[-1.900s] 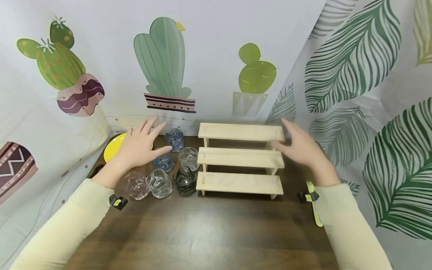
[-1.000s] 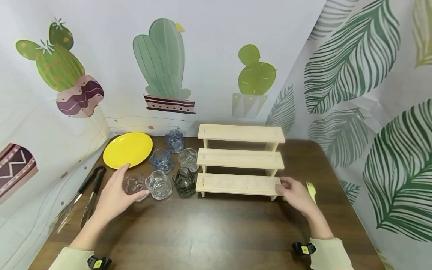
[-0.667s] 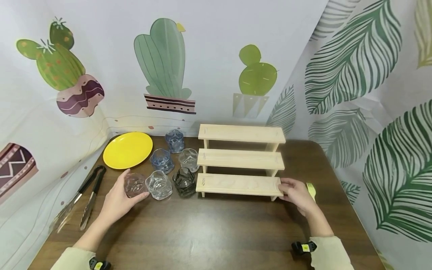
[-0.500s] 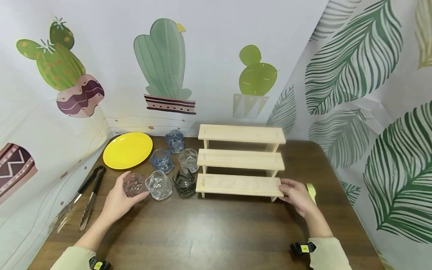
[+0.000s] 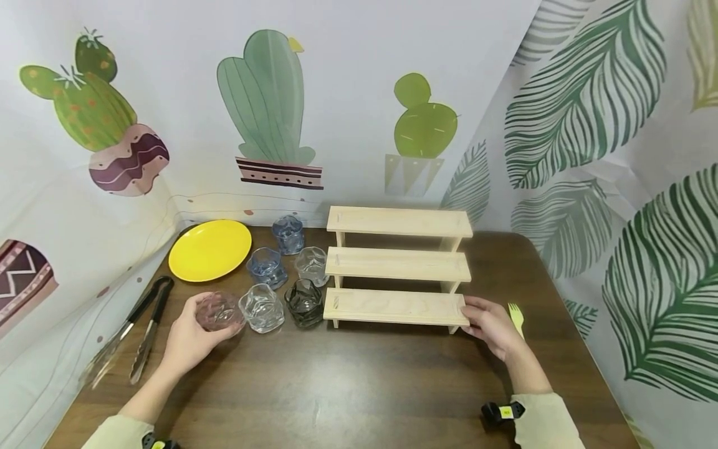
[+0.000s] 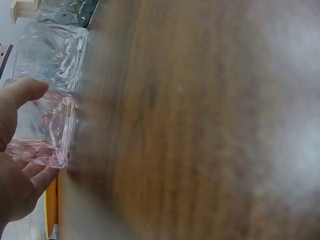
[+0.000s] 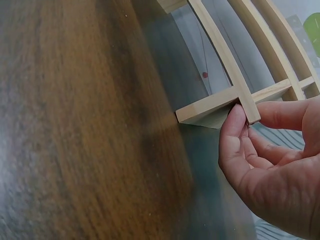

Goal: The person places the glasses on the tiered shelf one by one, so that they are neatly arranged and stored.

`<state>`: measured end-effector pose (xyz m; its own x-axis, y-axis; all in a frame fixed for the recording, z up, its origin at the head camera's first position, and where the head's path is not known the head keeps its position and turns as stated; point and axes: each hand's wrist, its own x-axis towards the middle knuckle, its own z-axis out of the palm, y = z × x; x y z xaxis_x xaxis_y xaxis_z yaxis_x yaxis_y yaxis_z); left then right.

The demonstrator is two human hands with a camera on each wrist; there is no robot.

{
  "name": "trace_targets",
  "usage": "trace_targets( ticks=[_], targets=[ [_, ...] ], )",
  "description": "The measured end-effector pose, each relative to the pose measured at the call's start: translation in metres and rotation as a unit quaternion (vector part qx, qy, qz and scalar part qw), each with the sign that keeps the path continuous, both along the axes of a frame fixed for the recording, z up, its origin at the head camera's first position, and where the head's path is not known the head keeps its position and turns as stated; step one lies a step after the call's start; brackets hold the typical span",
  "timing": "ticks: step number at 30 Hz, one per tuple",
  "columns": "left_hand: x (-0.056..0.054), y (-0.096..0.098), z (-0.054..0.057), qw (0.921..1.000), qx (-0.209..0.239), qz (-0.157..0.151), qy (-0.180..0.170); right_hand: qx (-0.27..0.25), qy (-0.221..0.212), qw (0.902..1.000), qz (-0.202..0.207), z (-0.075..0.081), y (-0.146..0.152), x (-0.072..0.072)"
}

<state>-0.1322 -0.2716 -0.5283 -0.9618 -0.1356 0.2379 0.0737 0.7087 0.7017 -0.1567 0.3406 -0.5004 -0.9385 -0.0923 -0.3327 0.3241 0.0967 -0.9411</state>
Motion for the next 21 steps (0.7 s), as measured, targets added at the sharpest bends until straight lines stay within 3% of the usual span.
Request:
trace_targets(
  ticks=[7, 12, 17, 21],
  targets=[
    [0.004, 0.001, 0.008, 0.9988, 0.022, 0.041, 0.016, -0.005, 0.001, 1.0000, -0.001, -0.001, -0.001, -0.001],
    [0.006, 0.004, 0.021, 0.9957, 0.050, 0.061, 0.048, -0.010, 0.002, 0.9999, -0.003, 0.000, -0.001, -0.001],
    [0.008, 0.009, 0.040, 0.9907, 0.077, 0.059, 0.096, -0.011, 0.002, 0.9999, -0.002, 0.000, -0.002, -0.001],
    [0.007, 0.016, 0.057, 0.9862, 0.092, 0.036, 0.133, -0.009, 0.002, 1.0000, -0.003, -0.001, -0.001, 0.001]
  ],
)
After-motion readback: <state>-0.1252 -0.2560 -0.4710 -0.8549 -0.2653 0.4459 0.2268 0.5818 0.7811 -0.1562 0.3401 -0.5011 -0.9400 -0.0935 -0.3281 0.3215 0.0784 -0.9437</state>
